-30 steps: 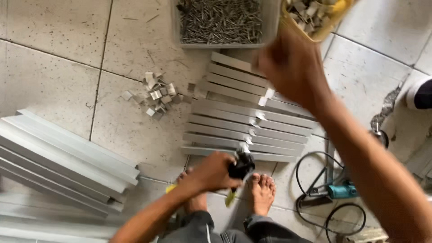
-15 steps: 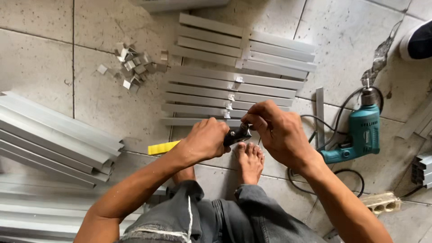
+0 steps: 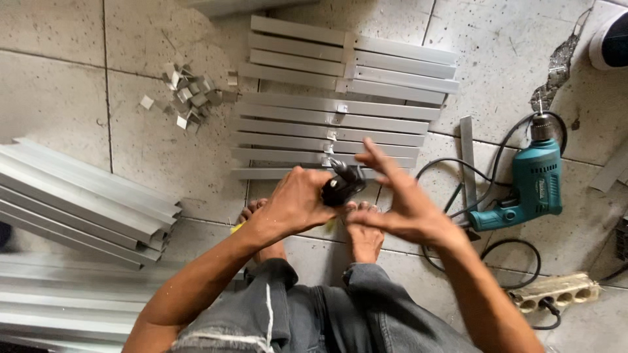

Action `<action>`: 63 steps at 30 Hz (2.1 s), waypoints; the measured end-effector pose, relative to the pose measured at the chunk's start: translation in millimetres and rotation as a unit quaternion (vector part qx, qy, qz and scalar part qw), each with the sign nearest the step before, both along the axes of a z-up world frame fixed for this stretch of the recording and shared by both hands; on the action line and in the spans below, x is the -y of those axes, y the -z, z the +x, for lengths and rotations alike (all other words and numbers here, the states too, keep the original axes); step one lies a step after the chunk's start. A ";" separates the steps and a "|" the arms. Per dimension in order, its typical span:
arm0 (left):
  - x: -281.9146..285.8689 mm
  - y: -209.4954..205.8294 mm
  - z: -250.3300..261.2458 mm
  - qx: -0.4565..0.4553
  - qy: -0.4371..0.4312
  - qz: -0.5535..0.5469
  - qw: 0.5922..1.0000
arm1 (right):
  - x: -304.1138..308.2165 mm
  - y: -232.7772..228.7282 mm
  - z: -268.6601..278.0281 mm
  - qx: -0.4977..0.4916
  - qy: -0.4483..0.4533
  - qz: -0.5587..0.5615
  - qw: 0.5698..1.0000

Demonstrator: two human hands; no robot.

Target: The person uses a manual crimping tool to attach small white plastic connectors to a stack of silver metal bars. They repeatedly pick up the connectors, place them on the bars, and squeeze the tool to secure them in place.

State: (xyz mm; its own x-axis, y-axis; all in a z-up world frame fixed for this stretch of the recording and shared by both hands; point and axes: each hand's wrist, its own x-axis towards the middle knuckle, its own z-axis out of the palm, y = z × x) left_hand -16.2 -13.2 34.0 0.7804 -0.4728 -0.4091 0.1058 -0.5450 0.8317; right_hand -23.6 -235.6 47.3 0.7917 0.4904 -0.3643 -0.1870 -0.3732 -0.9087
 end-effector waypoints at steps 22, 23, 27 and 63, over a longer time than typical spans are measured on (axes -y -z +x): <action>4.0 181.0 132.9 0.381 -0.020 0.062 0.922 | 33.7 5.6 24.0 -0.132 0.221 0.039 0.966; 5.4 192.3 134.0 0.405 -0.016 0.078 0.911 | 33.4 10.0 27.0 -0.126 0.203 -0.017 0.971; 9.9 205.8 142.8 0.458 0.020 0.144 0.877 | 24.0 27.1 31.1 -0.160 0.219 -0.090 0.958; 15.0 192.9 127.7 0.482 -0.013 0.091 0.871 | -3.7 35.9 79.7 -0.181 0.035 -0.319 0.930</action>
State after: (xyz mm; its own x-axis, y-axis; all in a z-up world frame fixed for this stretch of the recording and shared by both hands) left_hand 111.5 -28.1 -158.8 0.8120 -0.4456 0.3770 -0.5804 -0.6848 0.4407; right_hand 56.1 -231.9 11.4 0.5825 0.0347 -0.8121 -0.4824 -0.7894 -0.3797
